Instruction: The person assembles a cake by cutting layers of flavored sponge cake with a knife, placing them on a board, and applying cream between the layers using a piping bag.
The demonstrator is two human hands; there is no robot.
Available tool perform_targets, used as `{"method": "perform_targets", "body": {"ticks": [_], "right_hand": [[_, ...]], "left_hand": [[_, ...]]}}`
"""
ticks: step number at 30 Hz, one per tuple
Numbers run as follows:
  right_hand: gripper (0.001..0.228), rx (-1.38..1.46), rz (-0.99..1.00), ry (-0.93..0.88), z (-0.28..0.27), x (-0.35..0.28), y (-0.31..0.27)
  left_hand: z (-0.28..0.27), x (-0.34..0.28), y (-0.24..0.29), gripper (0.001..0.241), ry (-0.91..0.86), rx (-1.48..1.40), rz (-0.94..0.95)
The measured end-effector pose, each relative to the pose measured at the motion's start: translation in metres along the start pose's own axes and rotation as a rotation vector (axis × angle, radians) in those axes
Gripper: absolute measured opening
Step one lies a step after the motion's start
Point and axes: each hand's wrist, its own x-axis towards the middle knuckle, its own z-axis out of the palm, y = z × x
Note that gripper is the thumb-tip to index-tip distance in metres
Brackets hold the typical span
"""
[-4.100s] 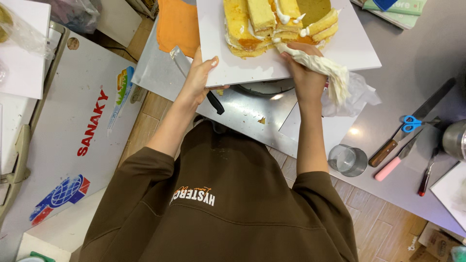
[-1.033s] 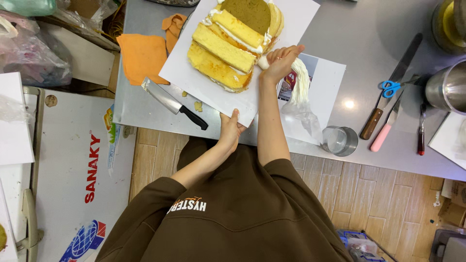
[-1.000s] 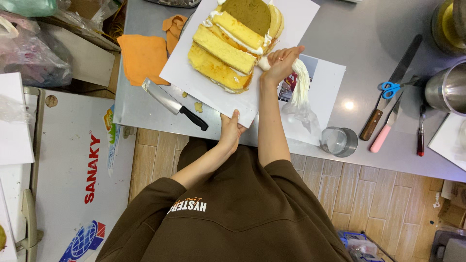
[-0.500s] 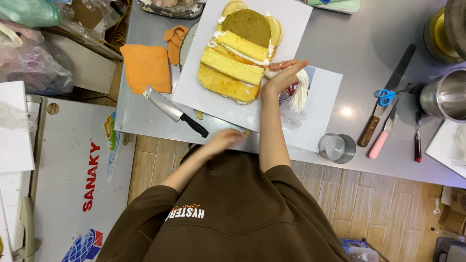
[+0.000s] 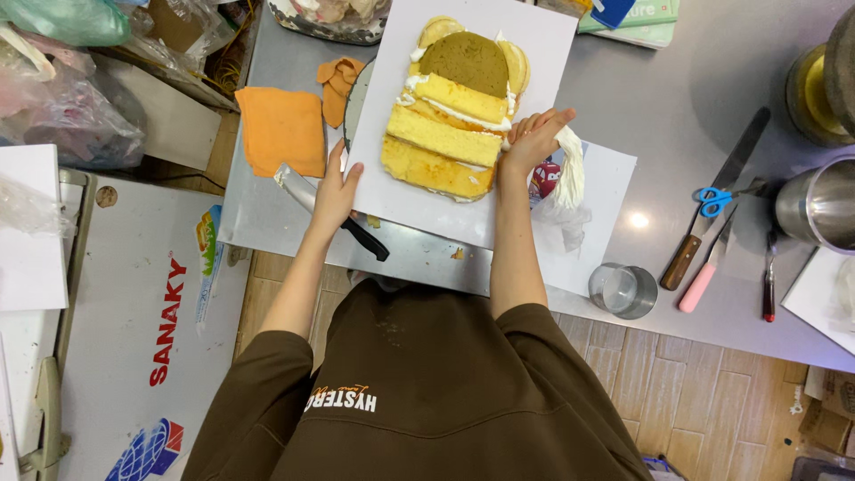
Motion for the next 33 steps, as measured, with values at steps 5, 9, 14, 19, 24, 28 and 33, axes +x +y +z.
{"method": "perform_targets", "body": {"ticks": [5, 9, 14, 19, 24, 28, 33], "right_hand": [[0.060, -0.028, -0.007, 0.008, -0.002, 0.005, 0.006], [0.059, -0.043, -0.050, -0.027, -0.002, 0.008, 0.010], [0.059, -0.075, -0.061, -0.023, -0.001, 0.009, 0.011], [0.060, -0.071, -0.102, -0.065, -0.008, 0.016, 0.020], [0.059, -0.218, -0.094, -0.141, -0.018, 0.031, 0.032], [0.056, -0.293, -0.087, -0.257, -0.033, 0.049, -0.015], [0.053, -0.581, -0.108, -0.500, -0.062, 0.020, -0.116]], "left_hand": [[0.004, -0.006, 0.004, 0.064, 0.017, 0.014, 0.085], [0.008, -0.002, -0.007, 0.063, 0.067, 0.035, 0.156], [0.012, -0.001, -0.018, 0.063, 0.075, 0.084, 0.140], [0.017, 0.003, -0.030, 0.062, 0.082, 0.080, 0.190], [0.021, 0.003, -0.038, 0.063, 0.084, 0.047, 0.185], [0.022, 0.004, -0.040, 0.062, 0.120, 0.067, 0.283], [0.020, -0.011, -0.016, 0.064, 0.133, 0.074, 0.250]]}}
